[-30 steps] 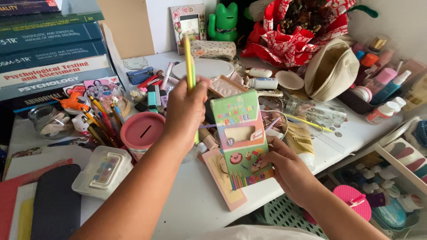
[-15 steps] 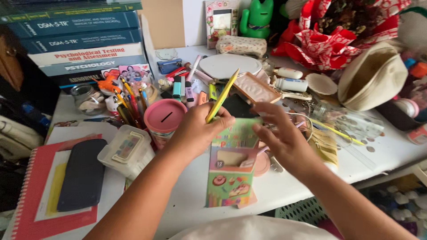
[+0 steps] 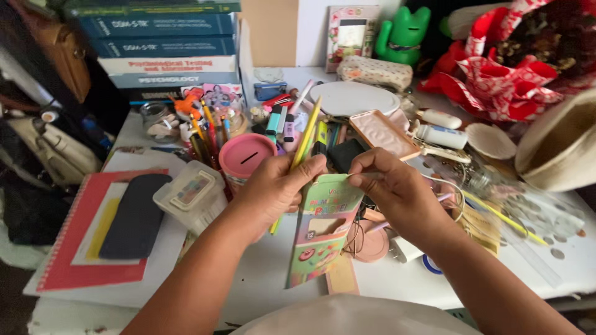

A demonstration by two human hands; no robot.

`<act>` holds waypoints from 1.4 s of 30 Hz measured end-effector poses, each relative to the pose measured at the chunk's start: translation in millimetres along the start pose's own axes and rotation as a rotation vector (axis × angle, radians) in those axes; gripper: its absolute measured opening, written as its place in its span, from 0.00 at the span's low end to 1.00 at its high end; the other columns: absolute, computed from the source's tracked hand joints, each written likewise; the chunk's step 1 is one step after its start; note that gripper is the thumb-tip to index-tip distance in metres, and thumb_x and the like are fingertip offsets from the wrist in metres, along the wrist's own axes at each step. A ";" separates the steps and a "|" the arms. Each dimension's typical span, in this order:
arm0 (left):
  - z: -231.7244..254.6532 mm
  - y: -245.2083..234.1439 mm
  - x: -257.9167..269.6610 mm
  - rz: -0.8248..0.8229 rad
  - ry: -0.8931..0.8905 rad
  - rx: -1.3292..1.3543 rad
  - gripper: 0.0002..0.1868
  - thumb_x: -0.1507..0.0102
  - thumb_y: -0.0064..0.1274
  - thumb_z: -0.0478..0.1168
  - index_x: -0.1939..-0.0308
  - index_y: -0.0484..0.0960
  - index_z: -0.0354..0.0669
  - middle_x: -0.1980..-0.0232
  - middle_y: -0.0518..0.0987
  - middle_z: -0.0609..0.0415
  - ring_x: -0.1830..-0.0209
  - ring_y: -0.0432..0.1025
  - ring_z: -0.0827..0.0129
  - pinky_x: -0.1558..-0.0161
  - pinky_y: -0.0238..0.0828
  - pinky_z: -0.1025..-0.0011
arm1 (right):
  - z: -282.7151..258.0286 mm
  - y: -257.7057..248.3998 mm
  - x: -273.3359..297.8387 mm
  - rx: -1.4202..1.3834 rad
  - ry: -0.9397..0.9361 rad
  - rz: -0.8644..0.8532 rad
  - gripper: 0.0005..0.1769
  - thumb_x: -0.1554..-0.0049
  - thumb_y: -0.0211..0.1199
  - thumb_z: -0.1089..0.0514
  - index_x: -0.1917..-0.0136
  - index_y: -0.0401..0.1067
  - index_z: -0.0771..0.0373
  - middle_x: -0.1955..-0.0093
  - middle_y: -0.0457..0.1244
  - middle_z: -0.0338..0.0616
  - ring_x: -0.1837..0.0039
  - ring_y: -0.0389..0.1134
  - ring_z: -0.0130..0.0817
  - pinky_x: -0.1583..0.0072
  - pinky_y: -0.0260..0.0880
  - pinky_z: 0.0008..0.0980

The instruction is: The person organizes a cluttered desk by picking up and placing various items into containers. They handle colored pencils, a small box, a pink piggy bank, a beige pouch, and other stationery and cosmetic items, moving them around the desk surface.

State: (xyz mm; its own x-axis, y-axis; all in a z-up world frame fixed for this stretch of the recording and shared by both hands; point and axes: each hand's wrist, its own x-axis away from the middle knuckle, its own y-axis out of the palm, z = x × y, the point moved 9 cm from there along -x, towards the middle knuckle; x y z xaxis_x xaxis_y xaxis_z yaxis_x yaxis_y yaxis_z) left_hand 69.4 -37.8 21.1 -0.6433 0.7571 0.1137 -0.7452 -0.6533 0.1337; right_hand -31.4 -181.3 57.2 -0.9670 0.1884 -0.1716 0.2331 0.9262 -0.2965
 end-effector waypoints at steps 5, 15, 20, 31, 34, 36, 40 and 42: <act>5.6 -8.5 11.3 0.086 0.086 -0.019 0.14 0.39 0.60 0.48 0.59 0.83 0.41 0.68 0.80 0.64 0.71 0.74 0.81 0.69 0.73 0.77 | -31.6 14.1 -5.1 0.245 -0.234 -0.107 0.05 0.38 0.60 0.63 0.48 0.71 0.63 0.52 0.66 0.37 0.47 0.67 0.25 0.44 0.68 0.27; 68.9 -27.0 7.9 0.277 0.309 0.102 0.22 0.30 0.51 0.52 0.70 0.73 0.38 0.76 0.65 0.62 0.82 0.54 0.78 0.79 0.49 0.72 | -67.3 57.9 32.1 0.445 -0.434 -0.273 0.11 0.46 0.67 0.67 0.49 0.73 0.62 0.38 0.69 0.44 0.39 0.73 0.42 0.41 0.75 0.36; 89.9 -3.0 10.7 0.141 0.491 0.246 0.21 0.26 0.45 0.51 0.67 0.70 0.41 0.73 0.68 0.59 0.74 0.65 0.73 0.68 0.64 0.71 | -74.5 64.2 42.4 0.396 -0.495 -0.224 0.14 0.46 0.66 0.71 0.47 0.77 0.61 0.37 0.67 0.45 0.38 0.72 0.42 0.40 0.76 0.36; 39.5 12.5 47.6 -0.077 0.211 0.191 0.16 0.31 0.46 0.50 0.60 0.77 0.41 0.59 0.77 0.57 0.56 0.77 0.69 0.48 0.78 0.65 | -57.1 49.7 63.3 0.372 -0.467 0.075 0.18 0.50 0.68 0.74 0.49 0.81 0.57 0.37 0.62 0.43 0.38 0.69 0.34 0.38 0.77 0.33; 34.1 18.6 51.6 -0.134 0.245 0.113 0.18 0.30 0.47 0.52 0.56 0.79 0.40 0.55 0.79 0.56 0.49 0.76 0.71 0.44 0.74 0.68 | -54.4 49.0 65.4 0.369 -0.452 0.112 0.19 0.50 0.68 0.75 0.49 0.81 0.56 0.39 0.62 0.41 0.38 0.68 0.33 0.38 0.76 0.31; 34.3 24.8 54.0 -0.173 0.332 0.062 0.21 0.29 0.47 0.54 0.51 0.82 0.39 0.51 0.81 0.55 0.45 0.76 0.70 0.37 0.73 0.70 | -52.7 48.7 69.0 0.430 -0.437 0.154 0.20 0.51 0.68 0.75 0.49 0.81 0.56 0.41 0.63 0.40 0.39 0.68 0.32 0.40 0.73 0.31; 14.0 23.7 51.8 -0.167 0.217 -0.149 0.27 0.30 0.43 0.58 0.48 0.87 0.40 0.53 0.84 0.52 0.50 0.74 0.72 0.44 0.70 0.71 | -45.6 47.5 71.2 0.403 -0.377 0.193 0.18 0.51 0.69 0.75 0.52 0.82 0.56 0.44 0.61 0.39 0.41 0.68 0.31 0.40 0.73 0.29; 4.3 25.6 50.3 -0.193 0.135 -0.112 0.29 0.32 0.43 0.60 0.47 0.87 0.41 0.52 0.85 0.53 0.51 0.75 0.73 0.46 0.72 0.70 | -43.6 48.0 71.9 0.410 -0.360 0.208 0.17 0.52 0.70 0.74 0.53 0.82 0.55 0.47 0.61 0.38 0.43 0.68 0.30 0.41 0.73 0.29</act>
State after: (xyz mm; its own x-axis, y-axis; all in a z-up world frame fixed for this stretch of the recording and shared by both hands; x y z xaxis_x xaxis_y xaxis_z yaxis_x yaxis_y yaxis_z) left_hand 18.8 -16.4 34.5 -0.4994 0.8656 -0.0365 -0.8664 -0.4986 0.0295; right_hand -94.2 -109.0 71.6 -0.8172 0.1632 -0.5527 0.5046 0.6660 -0.5494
